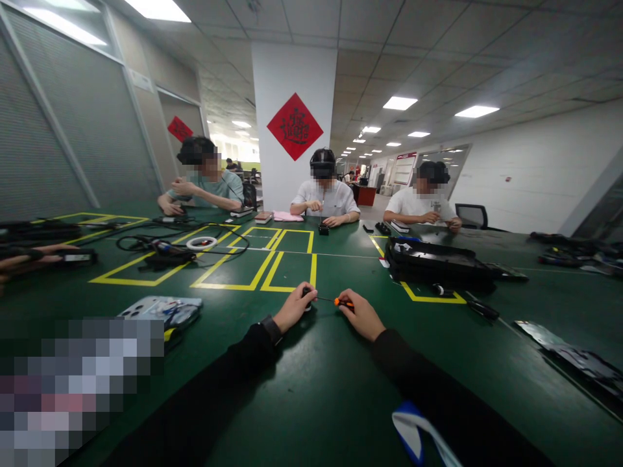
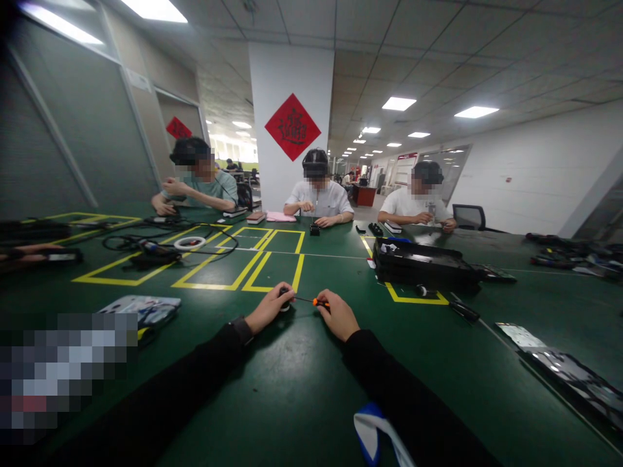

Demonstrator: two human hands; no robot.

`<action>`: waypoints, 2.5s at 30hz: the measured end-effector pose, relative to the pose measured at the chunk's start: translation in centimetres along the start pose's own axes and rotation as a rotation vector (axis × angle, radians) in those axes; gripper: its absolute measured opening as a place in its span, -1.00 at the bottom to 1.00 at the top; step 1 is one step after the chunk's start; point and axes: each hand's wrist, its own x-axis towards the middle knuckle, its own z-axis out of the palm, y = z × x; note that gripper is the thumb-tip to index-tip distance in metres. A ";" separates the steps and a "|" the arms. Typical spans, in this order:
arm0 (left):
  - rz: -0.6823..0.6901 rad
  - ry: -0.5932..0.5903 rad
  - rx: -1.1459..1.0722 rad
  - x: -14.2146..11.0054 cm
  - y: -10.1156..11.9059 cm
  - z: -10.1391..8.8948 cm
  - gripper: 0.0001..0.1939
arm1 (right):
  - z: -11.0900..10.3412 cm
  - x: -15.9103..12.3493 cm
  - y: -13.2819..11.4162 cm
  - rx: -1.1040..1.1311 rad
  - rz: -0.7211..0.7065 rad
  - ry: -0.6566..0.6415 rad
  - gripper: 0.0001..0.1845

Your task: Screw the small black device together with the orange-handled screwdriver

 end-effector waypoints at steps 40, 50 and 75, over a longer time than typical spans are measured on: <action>0.133 -0.002 0.068 0.0 -0.3 -0.2 -0.71 | 0.0 -0.1 -0.1 -0.031 -0.005 0.022 -0.85; 0.128 0.002 0.064 -0.1 0.0 -0.2 -0.72 | -0.1 0.0 -0.1 0.006 -0.010 0.030 -0.86; 0.066 0.069 0.117 -0.2 0.1 -0.1 -0.83 | 0.3 0.2 0.1 -0.039 -0.027 -0.001 -0.84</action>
